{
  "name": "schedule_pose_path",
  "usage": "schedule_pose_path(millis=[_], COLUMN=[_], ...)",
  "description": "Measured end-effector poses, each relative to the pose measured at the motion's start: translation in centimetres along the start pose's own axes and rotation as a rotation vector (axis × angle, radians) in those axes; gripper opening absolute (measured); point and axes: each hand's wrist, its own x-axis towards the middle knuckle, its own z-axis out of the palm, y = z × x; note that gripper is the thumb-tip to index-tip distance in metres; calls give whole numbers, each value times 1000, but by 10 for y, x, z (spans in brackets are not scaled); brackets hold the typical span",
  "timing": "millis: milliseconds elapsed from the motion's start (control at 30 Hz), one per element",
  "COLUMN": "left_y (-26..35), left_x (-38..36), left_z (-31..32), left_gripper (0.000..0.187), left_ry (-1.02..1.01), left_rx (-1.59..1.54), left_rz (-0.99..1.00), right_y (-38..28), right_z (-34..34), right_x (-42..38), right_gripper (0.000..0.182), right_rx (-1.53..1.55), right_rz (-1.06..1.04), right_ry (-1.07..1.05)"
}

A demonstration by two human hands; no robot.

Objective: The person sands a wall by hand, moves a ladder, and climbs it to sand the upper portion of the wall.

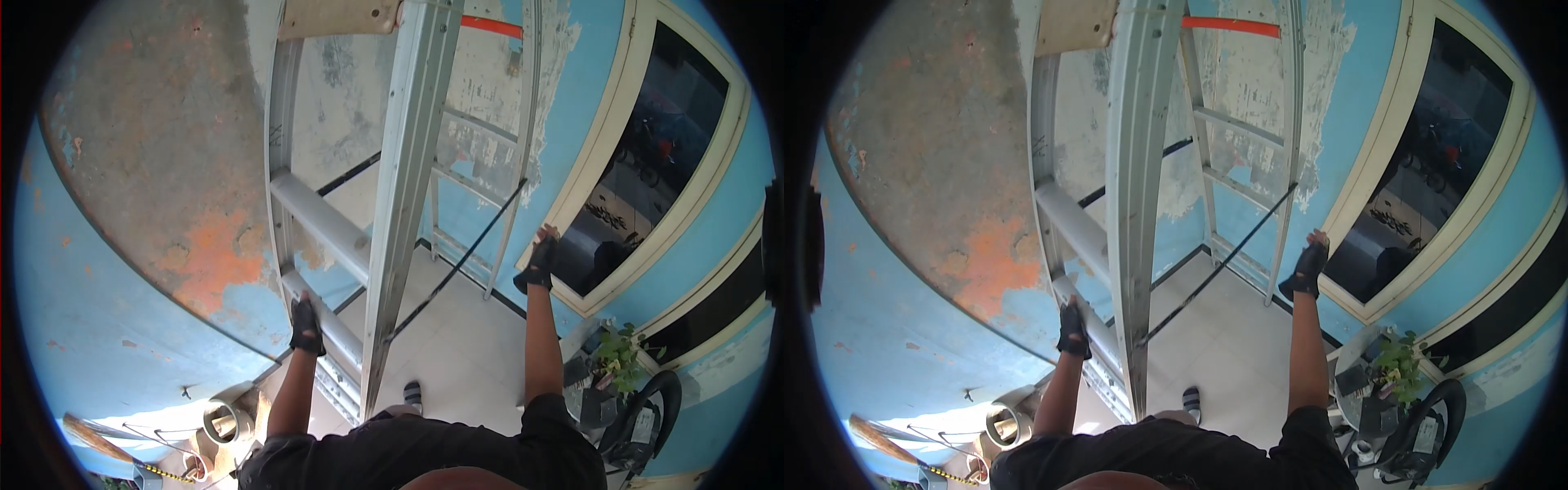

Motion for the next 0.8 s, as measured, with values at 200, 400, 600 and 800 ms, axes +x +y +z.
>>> schedule_pose_path(millis=[200, 400, 600, 800], left_y=[12, -49, -29, -19], left_x=[-21, 27, -23, -42], left_z=[20, -60, -47, -21], left_gripper=[48, 50, 44, 47], left_ry=[163, 108, 261, 391], left_rx=[-52, 27, 199, 151], left_rz=[180, 107, 136, 121], right_y=[87, 90, 238, 217], right_z=[-22, 31, 66, 100], right_x=[113, 197, 290, 280], right_gripper=[54, 70, 57, 50], right_rx=[-69, -81, -171, -156], right_rz=[219, 603, 866, 943], right_ry=[-125, -737, -1020, -1301])
